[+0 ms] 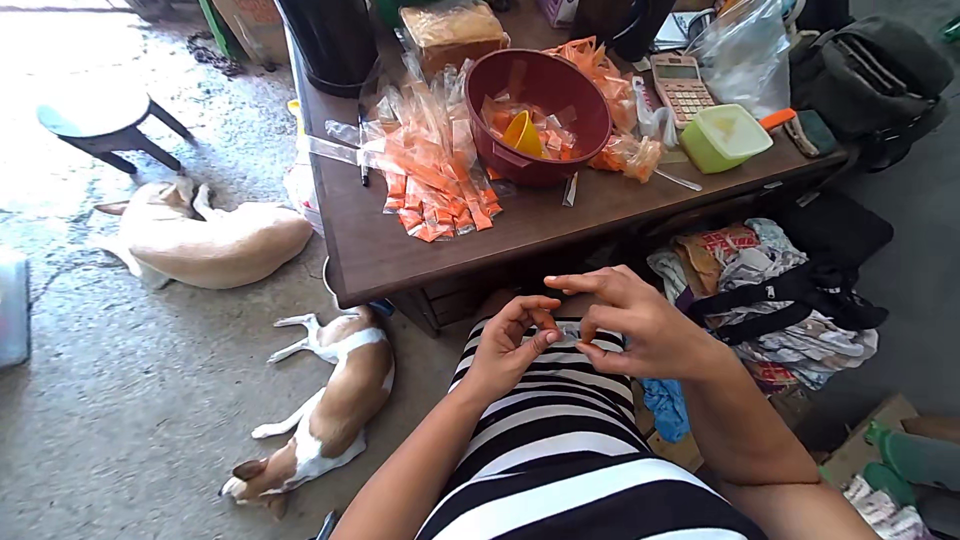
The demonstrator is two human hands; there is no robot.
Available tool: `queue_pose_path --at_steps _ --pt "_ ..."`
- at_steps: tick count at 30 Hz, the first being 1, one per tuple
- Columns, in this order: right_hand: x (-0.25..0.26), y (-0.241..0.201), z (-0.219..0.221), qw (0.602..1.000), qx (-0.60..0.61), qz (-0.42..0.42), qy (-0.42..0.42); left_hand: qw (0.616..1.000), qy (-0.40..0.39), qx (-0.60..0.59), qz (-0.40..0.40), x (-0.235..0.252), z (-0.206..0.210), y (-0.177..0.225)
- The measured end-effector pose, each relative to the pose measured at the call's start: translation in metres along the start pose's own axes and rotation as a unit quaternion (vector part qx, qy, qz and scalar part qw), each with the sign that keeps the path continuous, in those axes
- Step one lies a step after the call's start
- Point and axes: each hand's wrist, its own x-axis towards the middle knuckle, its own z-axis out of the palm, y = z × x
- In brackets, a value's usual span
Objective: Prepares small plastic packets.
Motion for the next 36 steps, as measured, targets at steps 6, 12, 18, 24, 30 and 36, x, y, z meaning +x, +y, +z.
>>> queue_pose_path --at_steps 6,12,18,24,30,36 --pt "0.032 0.018 -0.058 0.989 -0.017 0.015 0.147 0.999 0.039 -0.026 0.011 0.0 -0.008 0.01" --pt "0.129 0.08 -0.082 0.98 -0.098 0.162 0.061 0.995 0.077 -0.053 0.023 -0.002 -0.011 0.019" --pt "0.201 0.133 -0.05 0.952 -0.106 0.233 -0.165 0.987 0.15 -0.039 0.041 0.002 -0.015 0.03" --pt "0.218 0.15 -0.033 0.929 -0.104 0.309 -0.173 0.977 0.201 0.032 0.061 0.039 -0.027 0.044" --pt "0.198 0.138 -0.055 0.949 -0.064 0.306 0.034 0.959 0.245 0.078 0.122 0.076 -0.029 0.051" --pt "0.141 0.08 -0.07 0.874 0.401 0.196 0.192 0.957 0.245 0.082 0.134 0.082 -0.024 0.045"
